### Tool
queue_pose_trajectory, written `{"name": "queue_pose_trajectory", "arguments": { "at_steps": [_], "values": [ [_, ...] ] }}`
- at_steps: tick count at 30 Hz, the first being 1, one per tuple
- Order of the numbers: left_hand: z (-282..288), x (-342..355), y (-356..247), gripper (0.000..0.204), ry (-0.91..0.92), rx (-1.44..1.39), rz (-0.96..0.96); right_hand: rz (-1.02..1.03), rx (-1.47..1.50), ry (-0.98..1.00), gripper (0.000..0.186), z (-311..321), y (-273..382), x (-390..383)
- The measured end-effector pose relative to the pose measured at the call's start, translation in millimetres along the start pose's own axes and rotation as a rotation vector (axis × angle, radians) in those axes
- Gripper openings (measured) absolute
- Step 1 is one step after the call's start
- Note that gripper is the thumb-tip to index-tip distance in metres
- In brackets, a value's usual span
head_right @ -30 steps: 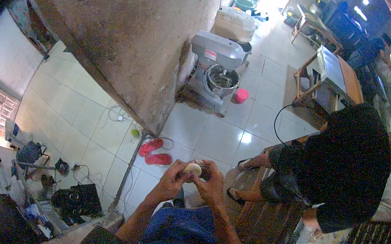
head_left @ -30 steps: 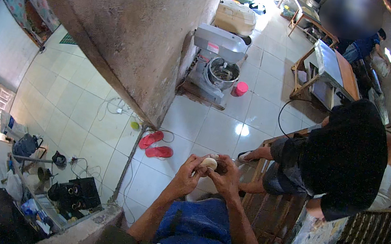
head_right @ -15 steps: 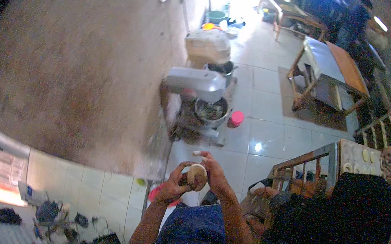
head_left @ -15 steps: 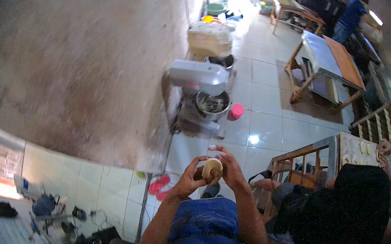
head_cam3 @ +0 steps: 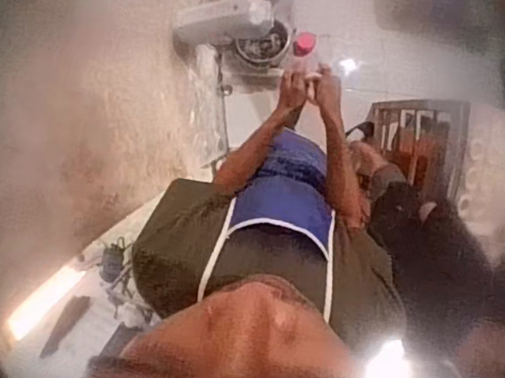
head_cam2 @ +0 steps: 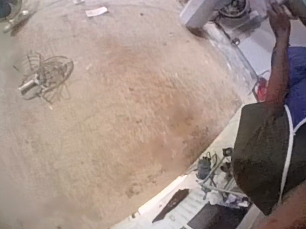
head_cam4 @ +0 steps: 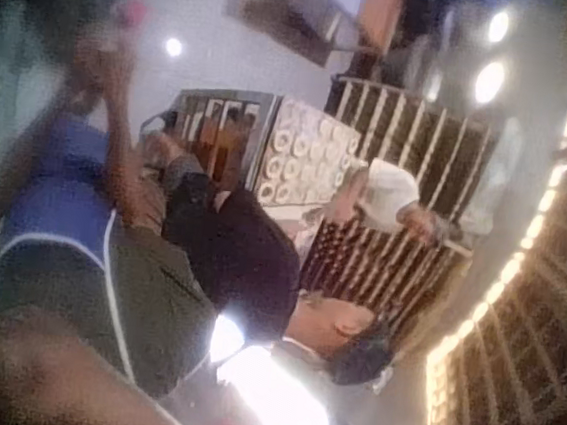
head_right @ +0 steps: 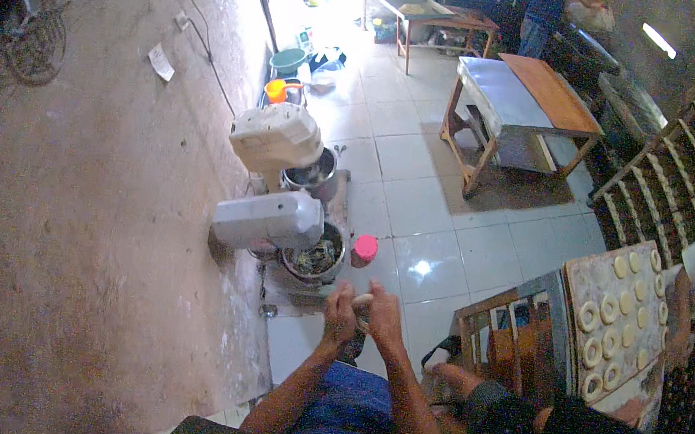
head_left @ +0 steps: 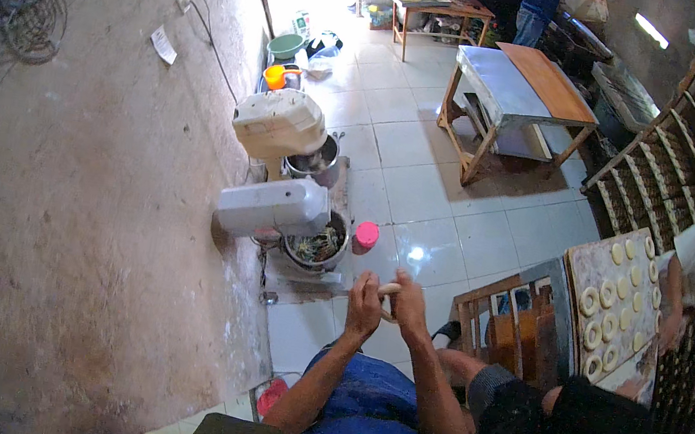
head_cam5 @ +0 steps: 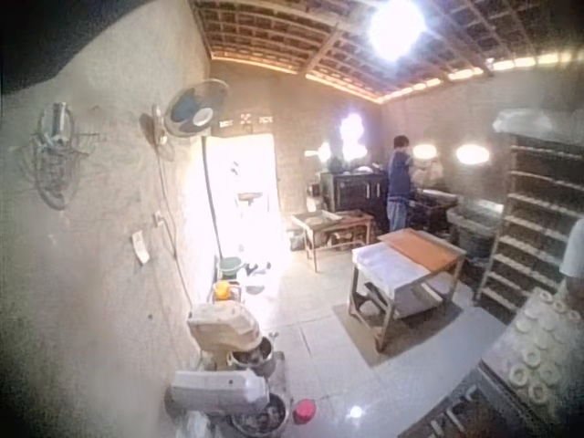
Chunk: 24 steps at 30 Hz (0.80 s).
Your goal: The person shapes dough into small balls by hand and places them on a wooden board. They repeatedly tear off pieces of dough, roll them into balls, and arrange them in rows on the board.
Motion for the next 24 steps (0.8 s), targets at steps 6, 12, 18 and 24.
{"name": "queue_pose_trajectory", "arguments": {
  "at_steps": [6,12,18,24],
  "values": [
    [-63,112,-45,0.035,0.149,0.248,-0.491,0.083,-0.035,-0.038,0.064,22,64,81],
    [-142,189,-9,0.037,0.325,-0.519,0.306,0.120,0.167,-0.362,0.066,83,101,144],
    [-233,231,-12,0.038,0.570,-0.319,0.113,0.158,0.055,-0.420,0.066,145,119,193],
    [-339,287,-15,0.034,0.715,-0.103,-0.148,0.083,0.023,-0.498,0.065,219,124,266]
  ]
}}
Point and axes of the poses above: each hand's wrist, its own x-axis towards the middle knuckle, its own z-axis out of the back of the hand, y = z × x, the point moved 8 cm from there along x, towards the middle knuckle, and after that the axes turned 4 degrees about -z, right-handed, at the moved point
